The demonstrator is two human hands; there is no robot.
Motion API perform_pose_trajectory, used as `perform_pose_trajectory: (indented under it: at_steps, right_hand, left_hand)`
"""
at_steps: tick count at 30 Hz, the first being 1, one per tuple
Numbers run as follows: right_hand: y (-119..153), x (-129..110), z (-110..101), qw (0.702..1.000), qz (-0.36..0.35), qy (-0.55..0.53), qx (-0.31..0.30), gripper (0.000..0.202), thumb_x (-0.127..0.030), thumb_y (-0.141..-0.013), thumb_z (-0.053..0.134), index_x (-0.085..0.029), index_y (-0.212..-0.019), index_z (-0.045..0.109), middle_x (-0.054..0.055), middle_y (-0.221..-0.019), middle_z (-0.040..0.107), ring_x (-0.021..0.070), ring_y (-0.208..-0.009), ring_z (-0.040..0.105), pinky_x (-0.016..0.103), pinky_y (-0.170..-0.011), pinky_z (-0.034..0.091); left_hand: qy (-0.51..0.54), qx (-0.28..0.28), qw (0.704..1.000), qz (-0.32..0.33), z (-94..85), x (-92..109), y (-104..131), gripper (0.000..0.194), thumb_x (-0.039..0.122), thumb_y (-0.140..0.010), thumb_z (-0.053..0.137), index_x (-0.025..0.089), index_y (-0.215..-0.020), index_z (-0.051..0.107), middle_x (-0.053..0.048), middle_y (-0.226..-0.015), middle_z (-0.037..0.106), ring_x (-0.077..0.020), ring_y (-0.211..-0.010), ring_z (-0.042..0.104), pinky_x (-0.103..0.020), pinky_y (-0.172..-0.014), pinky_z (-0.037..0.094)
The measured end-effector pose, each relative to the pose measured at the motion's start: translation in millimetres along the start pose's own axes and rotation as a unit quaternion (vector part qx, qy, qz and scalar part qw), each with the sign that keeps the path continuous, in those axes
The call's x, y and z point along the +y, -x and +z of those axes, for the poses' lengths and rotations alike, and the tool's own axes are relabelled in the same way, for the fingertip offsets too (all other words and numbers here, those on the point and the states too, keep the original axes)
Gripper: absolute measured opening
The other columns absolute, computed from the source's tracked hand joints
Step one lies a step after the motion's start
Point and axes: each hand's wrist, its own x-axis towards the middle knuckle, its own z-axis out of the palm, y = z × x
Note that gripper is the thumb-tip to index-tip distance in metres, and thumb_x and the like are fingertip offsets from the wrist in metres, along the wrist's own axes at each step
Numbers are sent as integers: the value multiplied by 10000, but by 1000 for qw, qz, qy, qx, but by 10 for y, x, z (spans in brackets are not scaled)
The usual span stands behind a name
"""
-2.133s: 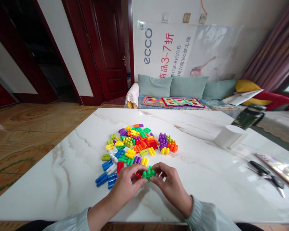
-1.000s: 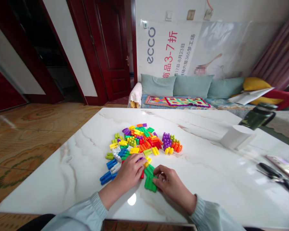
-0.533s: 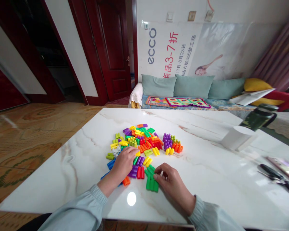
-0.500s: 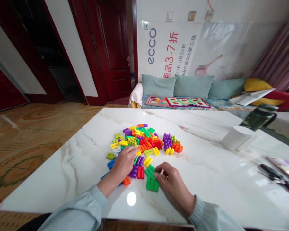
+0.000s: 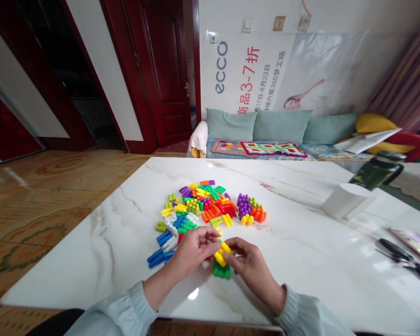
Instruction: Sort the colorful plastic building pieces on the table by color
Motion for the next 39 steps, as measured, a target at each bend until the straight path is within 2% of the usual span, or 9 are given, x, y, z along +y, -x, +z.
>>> perform_pose_trajectory:
  at_steps: [4, 9, 13, 16, 20, 24, 27, 33, 39]
  right_hand:
    - [-3, 50, 19, 996, -16, -65, 57, 314, -445, -748, 736, -175, -824, 595, 23, -767, 642, 155, -676, 604, 263, -594, 507]
    - [37, 42, -4, 994, -34, -90, 52, 319, -428, -721, 780, -168, -827, 629, 22, -770, 665, 156, -704, 614, 261, -638, 501]
    - [53, -55, -61, 997, -65, -29, 39, 280, -415, -750, 763, -165, -812, 655, 26, -780, 674, 159, -729, 621, 261, -666, 490]
    - [49, -143, -104, 997, -82, -2, 14, 265, -403, -757, 763, -162, -780, 655, 38, -814, 673, 162, -767, 626, 243, -647, 470]
    - [60, -180, -106, 989, -49, -133, -49, 325, -459, -777, 735, -180, -903, 624, 23, -786, 648, 127, -648, 599, 233, -566, 466]
    - [85, -137, -69, 978, -37, -187, -83, 459, -427, -777, 747, -211, -1152, 594, 16, -820, 644, 119, -638, 592, 249, -588, 491]
    - [91, -103, -62, 986, -57, -136, -73, 419, -388, -759, 773, -214, -1121, 652, 12, -808, 636, 118, -663, 574, 244, -612, 477]
    - [77, -124, -66, 992, -116, -40, 3, 285, -373, -703, 813, -202, -900, 700, 29, -938, 600, 129, -732, 572, 231, -598, 454]
    - [45, -146, -86, 996, -72, -38, 38, 306, -406, -724, 773, -181, -863, 620, 22, -822, 635, 136, -693, 585, 230, -579, 459]
  left_hand:
    - [-32, 15, 999, 23, 81, 87, 62, 344, 276, -664, 808, 137, -950, 677, -84, -915, 706, -206, -833, 671, -276, -713, 551]
    - [-216, 90, 957, 174, 157, 201, 151, 81, 224, -734, 724, 166, -791, 731, -60, -774, 719, -184, -724, 673, -261, -665, 543]
    - [-239, 95, 936, 241, 137, 189, 164, 115, 168, -742, 663, 154, -835, 730, -63, -799, 723, -164, -681, 677, -253, -666, 551]
    - [-201, 77, 958, 189, 83, 182, 140, 168, 178, -730, 656, 135, -875, 728, -79, -866, 717, -173, -707, 678, -253, -657, 556]
    - [-64, -1, 996, 65, 31, 186, 122, 236, 312, -798, 643, 136, -930, 731, -76, -922, 700, -196, -800, 662, -270, -696, 544]
    - [107, -78, 990, -38, 37, 137, 150, 350, 411, -840, 655, 153, -1072, 703, -76, -976, 700, -217, -927, 645, -299, -805, 518]
    - [145, -114, 981, -57, 65, 93, 170, 358, 413, -836, 686, 138, -1065, 699, -82, -944, 702, -196, -875, 652, -280, -781, 510]
    - [178, -50, 980, -76, 134, 44, 164, 332, 408, -781, 754, 164, -989, 670, -39, -883, 674, -140, -755, 642, -224, -650, 517]
    - [178, -22, 978, -107, 173, 22, 147, 409, 455, -739, 775, 140, -975, 663, -64, -890, 674, -178, -768, 674, -314, -715, 569]
